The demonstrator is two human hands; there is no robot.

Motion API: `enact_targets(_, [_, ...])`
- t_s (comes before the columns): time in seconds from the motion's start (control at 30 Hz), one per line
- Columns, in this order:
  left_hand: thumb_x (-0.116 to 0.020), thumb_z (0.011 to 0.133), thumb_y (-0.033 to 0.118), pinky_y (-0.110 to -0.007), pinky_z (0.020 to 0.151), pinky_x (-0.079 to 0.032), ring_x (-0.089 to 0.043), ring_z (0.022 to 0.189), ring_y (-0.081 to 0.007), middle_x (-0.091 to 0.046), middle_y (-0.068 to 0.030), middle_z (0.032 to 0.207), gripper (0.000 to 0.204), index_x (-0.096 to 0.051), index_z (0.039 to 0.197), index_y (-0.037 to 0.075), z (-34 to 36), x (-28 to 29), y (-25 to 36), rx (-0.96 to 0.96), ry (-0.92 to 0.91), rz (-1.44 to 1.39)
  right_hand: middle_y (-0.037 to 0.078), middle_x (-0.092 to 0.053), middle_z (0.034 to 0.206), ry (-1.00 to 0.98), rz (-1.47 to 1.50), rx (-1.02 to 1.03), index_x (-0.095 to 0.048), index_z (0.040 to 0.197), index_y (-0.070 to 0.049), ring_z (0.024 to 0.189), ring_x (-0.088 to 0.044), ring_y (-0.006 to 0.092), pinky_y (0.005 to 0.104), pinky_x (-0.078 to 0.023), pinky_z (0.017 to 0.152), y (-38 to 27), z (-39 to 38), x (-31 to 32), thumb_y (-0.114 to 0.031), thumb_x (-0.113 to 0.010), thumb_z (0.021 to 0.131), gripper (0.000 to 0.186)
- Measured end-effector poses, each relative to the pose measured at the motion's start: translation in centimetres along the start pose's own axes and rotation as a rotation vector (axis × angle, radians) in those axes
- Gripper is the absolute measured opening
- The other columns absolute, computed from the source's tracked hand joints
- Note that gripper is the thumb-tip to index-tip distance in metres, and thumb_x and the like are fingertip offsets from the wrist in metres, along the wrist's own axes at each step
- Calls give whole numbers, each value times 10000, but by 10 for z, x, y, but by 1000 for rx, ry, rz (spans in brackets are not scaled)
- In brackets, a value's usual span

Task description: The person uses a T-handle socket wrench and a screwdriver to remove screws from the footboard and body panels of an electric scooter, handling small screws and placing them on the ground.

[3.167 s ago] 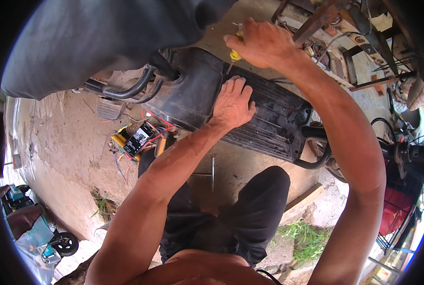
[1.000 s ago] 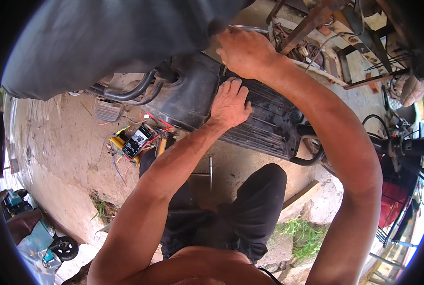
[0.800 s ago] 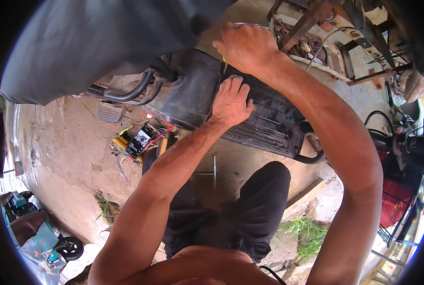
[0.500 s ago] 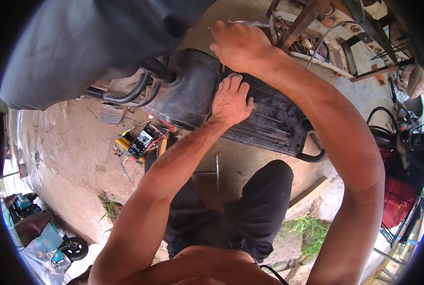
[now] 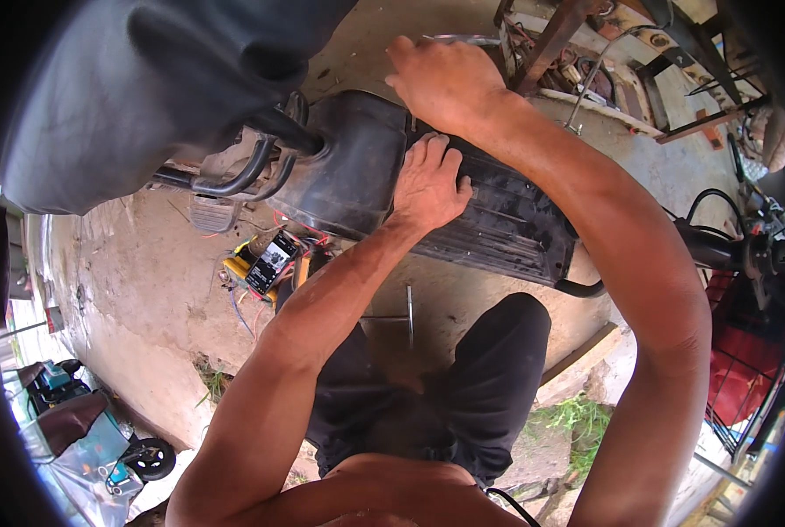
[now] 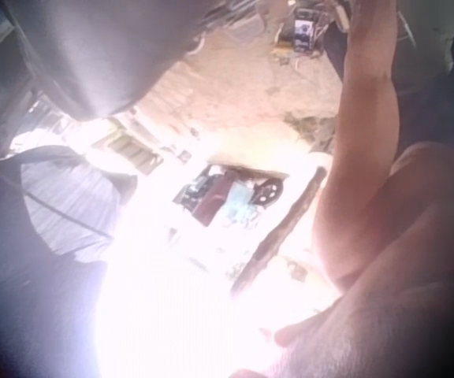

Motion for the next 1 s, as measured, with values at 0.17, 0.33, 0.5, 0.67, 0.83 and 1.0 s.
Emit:
enact_targets(0.17, [-781,825,240,-542,1130,-415,-478,1317,-417,-531,-217,1316,398,-628,1111,9,-1,0,-1,-14,29,21,202,-766,949,-29,15,-97,-614,1178,-8,935,-777,424,523,-636,792,6,-2,3,-319,-674,1005,361])
enact_targets(0.33, [-777,824,239,-542,1129,-416,-479,1316,-414,-527,-218,1326,404,-616,1119,13,1,-1,2,-5,13,9,230,-774,984,259,154,163,-613,1251,11,938,-781,421,529,-637,798,21,-8,-9,-344,-674,1003,438])
enact_targets(0.5, [-776,824,235,-541,1134,-415,-477,1327,-417,-526,-220,1331,403,-612,1120,16,0,-1,2,-10,28,18,249,-762,1087,-203,54,-165,-576,1335,48,1020,-754,465,516,-613,923,19,-4,3,-307,-646,1000,493])
enact_targets(0.67, [-777,822,231,-541,1138,-416,-478,1338,-420,-528,-222,1334,413,-607,1128,13,2,-3,4,-16,36,9,245,-766,1056,-146,82,-168,-588,1281,29,984,-766,442,494,-630,874,24,-2,1,-359,-661,1001,484])
enact_targets(0.83, [-776,823,231,-543,1138,-416,-480,1338,-421,-533,-222,1331,403,-615,1121,12,0,1,1,2,11,11,237,-771,1003,319,191,232,-601,1240,7,940,-780,419,497,-644,799,14,-7,-2,-395,-652,1005,469])
enact_targets(1.0, [-776,825,235,-542,1137,-417,-483,1334,-422,-534,-219,1330,397,-619,1114,13,0,0,2,-12,34,13,253,-759,1022,-100,46,-154,-601,1217,-7,974,-760,457,555,-622,842,14,-1,4,-249,-607,996,328])
Point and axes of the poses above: each hand's wrist, its own z-axis towards the middle knuckle, its own x-axis out of the back of the hand, y = z × x, the point moved 5 cm from there along z, towards the middle knuckle
